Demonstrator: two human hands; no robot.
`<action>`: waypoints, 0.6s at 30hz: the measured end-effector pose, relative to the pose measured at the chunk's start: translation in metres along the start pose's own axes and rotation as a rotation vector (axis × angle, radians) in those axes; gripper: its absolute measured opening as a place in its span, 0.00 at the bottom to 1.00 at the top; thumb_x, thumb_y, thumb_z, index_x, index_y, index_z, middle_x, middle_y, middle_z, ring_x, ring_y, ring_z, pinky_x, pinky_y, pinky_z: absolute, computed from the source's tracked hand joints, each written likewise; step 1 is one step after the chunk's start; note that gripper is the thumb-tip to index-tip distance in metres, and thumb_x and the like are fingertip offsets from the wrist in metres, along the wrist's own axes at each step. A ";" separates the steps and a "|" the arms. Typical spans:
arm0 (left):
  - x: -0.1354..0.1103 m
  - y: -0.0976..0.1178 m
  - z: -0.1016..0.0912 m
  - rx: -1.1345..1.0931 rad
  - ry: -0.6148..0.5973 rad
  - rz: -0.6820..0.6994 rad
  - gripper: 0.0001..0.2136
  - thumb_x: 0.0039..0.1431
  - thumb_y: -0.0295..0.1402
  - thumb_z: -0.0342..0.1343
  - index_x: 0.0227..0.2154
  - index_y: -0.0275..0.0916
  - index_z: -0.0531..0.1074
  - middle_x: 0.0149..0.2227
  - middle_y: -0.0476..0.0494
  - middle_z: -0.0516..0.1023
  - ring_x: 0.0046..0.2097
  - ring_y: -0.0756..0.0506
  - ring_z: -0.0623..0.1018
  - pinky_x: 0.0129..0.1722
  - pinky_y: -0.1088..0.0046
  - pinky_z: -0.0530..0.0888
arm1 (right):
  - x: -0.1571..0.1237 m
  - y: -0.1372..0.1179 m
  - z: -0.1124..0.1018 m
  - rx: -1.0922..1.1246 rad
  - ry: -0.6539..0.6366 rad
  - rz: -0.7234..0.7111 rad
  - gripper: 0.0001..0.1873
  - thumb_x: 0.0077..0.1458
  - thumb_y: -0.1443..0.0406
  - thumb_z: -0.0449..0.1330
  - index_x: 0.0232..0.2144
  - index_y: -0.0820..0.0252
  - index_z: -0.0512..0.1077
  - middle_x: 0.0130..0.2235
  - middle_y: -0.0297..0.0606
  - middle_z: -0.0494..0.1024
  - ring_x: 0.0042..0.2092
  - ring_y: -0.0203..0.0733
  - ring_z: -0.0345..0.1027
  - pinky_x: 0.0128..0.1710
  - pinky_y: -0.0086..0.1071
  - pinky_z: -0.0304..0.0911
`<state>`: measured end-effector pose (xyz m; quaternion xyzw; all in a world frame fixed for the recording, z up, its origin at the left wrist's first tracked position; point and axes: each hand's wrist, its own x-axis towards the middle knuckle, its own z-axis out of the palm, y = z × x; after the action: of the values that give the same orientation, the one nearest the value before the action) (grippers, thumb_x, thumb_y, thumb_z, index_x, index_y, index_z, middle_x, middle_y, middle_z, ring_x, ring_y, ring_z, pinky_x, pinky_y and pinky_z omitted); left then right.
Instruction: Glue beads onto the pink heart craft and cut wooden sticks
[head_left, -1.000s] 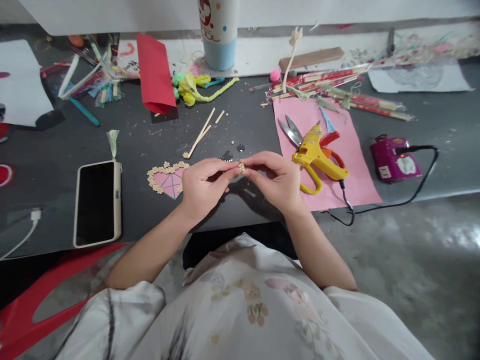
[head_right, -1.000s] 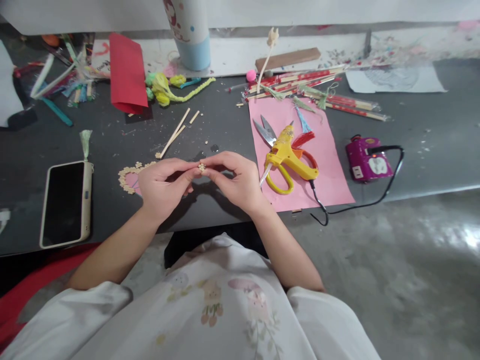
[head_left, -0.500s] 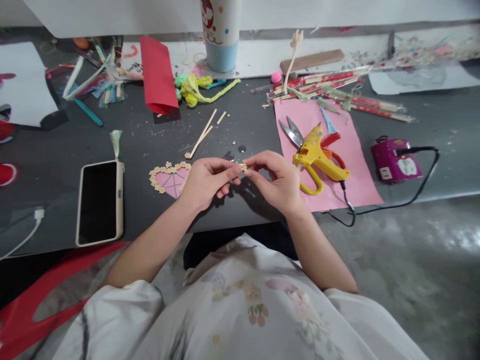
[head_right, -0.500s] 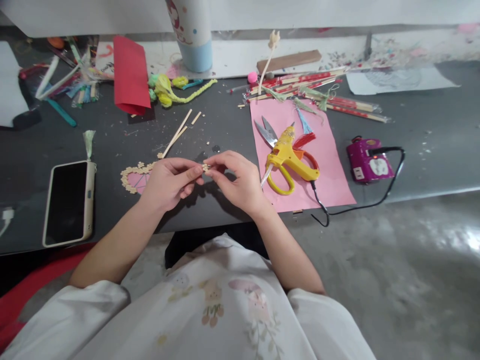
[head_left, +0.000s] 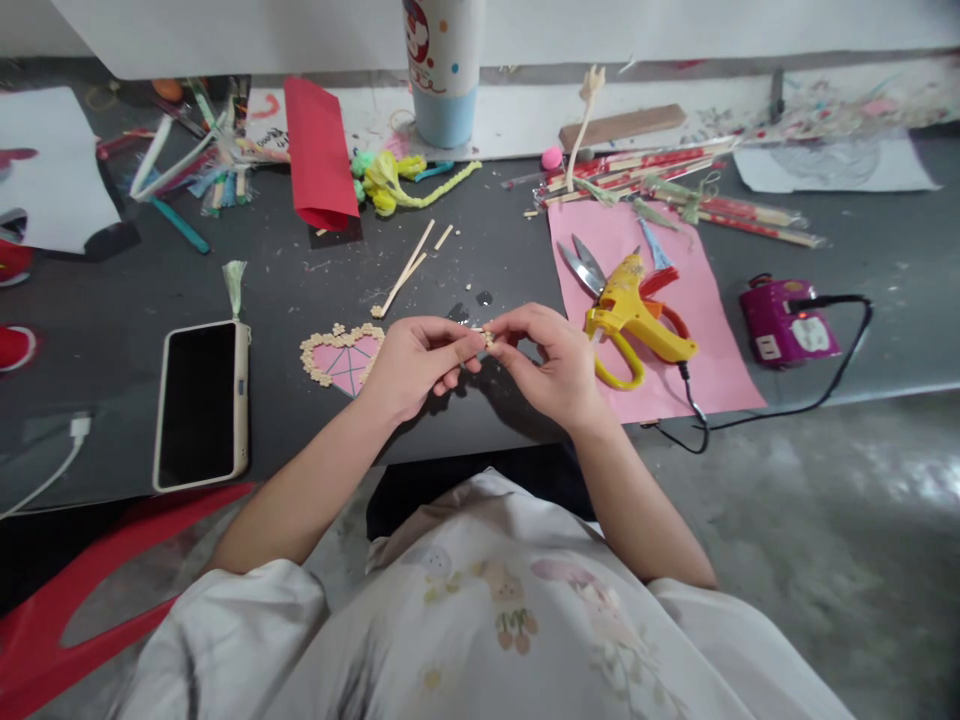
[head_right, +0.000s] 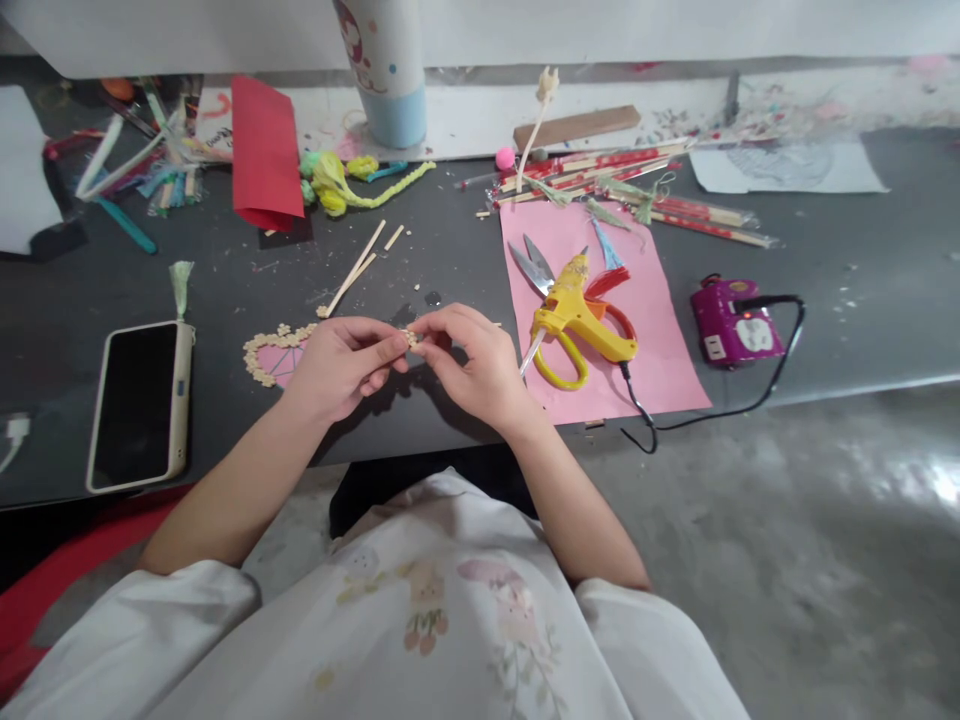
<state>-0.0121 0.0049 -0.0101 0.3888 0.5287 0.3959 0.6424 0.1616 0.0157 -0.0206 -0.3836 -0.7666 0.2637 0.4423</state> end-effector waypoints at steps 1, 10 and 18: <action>0.000 0.000 0.000 -0.004 0.000 -0.001 0.20 0.39 0.47 0.70 0.28 0.35 0.78 0.20 0.50 0.76 0.16 0.59 0.64 0.12 0.84 0.57 | 0.000 0.000 0.000 0.000 0.001 -0.003 0.04 0.57 0.68 0.60 0.36 0.57 0.74 0.32 0.34 0.77 0.33 0.36 0.70 0.34 0.32 0.66; 0.000 -0.002 -0.002 -0.001 0.007 0.010 0.17 0.41 0.44 0.70 0.28 0.35 0.79 0.19 0.50 0.75 0.15 0.59 0.64 0.12 0.85 0.55 | 0.001 -0.003 0.000 0.004 -0.009 -0.013 0.04 0.57 0.68 0.60 0.36 0.56 0.73 0.32 0.35 0.77 0.33 0.37 0.69 0.34 0.33 0.66; 0.000 -0.001 -0.002 -0.028 -0.004 -0.012 0.17 0.41 0.44 0.70 0.28 0.35 0.78 0.19 0.50 0.75 0.15 0.59 0.64 0.12 0.85 0.56 | 0.001 -0.002 -0.001 0.014 -0.009 -0.017 0.04 0.57 0.69 0.60 0.36 0.56 0.73 0.32 0.34 0.77 0.33 0.36 0.69 0.34 0.32 0.66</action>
<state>-0.0140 0.0049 -0.0116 0.3772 0.5241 0.3986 0.6512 0.1613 0.0150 -0.0183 -0.3725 -0.7700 0.2672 0.4438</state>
